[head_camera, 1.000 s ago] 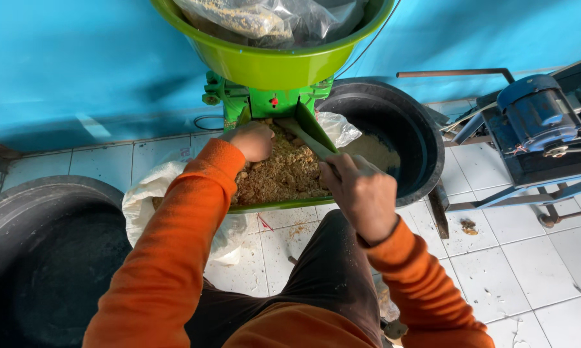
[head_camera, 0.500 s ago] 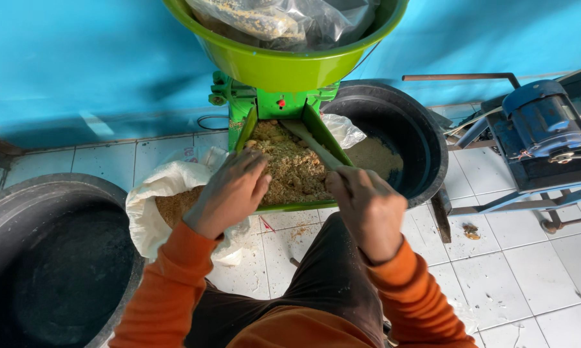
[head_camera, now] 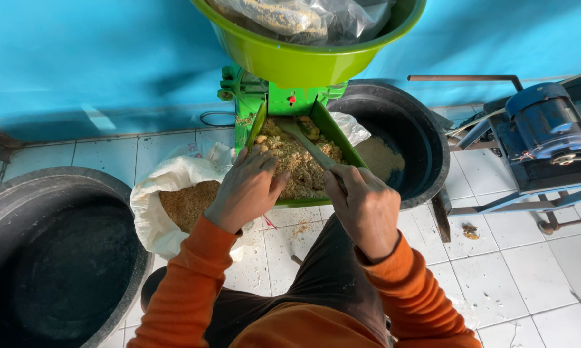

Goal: The person sits in front of a motorized grinding machine and uses a wooden scoop to push lumpy material from a green collection tray into the machine's hopper. Ground powder exits into a black basin, which the person occasionally scoops and levels with the scoop.

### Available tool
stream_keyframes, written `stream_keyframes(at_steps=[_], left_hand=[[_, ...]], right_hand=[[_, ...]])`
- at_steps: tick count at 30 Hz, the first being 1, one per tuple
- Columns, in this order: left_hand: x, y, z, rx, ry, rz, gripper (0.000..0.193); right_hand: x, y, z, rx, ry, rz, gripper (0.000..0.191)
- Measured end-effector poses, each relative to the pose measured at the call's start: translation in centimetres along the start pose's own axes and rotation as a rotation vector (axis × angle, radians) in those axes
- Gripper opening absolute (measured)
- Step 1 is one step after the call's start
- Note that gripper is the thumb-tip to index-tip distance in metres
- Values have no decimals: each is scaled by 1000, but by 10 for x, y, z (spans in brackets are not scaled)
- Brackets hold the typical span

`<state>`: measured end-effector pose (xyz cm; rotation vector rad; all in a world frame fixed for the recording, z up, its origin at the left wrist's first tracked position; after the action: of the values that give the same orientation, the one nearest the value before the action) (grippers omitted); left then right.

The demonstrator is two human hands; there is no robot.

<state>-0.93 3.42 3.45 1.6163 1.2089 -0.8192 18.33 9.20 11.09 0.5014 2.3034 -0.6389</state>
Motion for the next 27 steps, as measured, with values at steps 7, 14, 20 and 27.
stream_keyframes(at_steps=[7, 14, 20, 27], left_hand=[[8, -5, -13, 95, 147, -18, 39], [6, -2, -10, 110, 131, -20, 31], [6, -3, -10, 83, 124, -1, 29], [10, -7, -8, 103, 147, -14, 31]], right_hand=[[0, 11, -9, -21, 51, 17, 10], [-104, 14, -9, 139, -79, 6, 9], [-74, 5, -30, 14, -136, 138, 13], [-44, 20, -8, 10, -92, 70, 15]])
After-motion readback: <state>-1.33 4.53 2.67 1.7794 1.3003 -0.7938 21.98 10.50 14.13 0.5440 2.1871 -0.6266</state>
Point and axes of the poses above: each hand's wrist, its own z-axis away from the middle knuckle, its own x-axis out of the palm, y = z × x, the point moved 4 cm from there along -z, towards the middle knuckle, and after that the axes turned 6 degrees about x, right-handed, at the moved point
